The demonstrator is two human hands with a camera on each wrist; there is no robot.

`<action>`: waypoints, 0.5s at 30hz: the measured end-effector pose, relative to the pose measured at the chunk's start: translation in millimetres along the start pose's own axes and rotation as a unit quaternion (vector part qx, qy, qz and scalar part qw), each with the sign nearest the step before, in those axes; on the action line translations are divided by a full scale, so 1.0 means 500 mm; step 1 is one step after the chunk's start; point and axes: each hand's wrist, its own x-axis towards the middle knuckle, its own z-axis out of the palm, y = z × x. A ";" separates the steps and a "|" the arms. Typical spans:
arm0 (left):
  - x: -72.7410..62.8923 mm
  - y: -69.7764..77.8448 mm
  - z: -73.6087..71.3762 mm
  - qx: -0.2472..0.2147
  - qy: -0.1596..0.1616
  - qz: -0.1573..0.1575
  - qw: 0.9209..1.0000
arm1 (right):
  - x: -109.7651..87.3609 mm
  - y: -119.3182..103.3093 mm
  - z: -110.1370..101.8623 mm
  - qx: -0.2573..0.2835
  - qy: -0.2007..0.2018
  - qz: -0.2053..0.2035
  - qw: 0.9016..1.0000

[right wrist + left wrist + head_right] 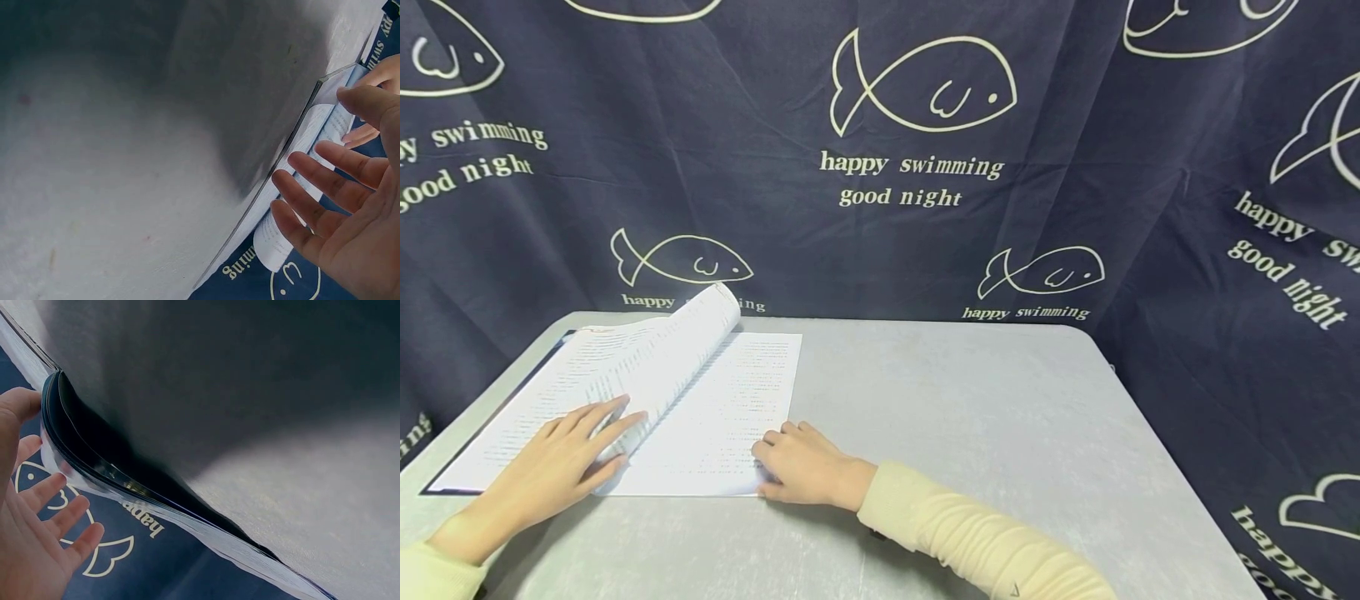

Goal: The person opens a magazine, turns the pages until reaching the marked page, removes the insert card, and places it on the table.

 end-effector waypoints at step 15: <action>0.000 0.001 -0.001 -0.001 -0.004 0.005 1.000 | 0.001 0.004 0.001 0.017 0.014 -0.015 1.000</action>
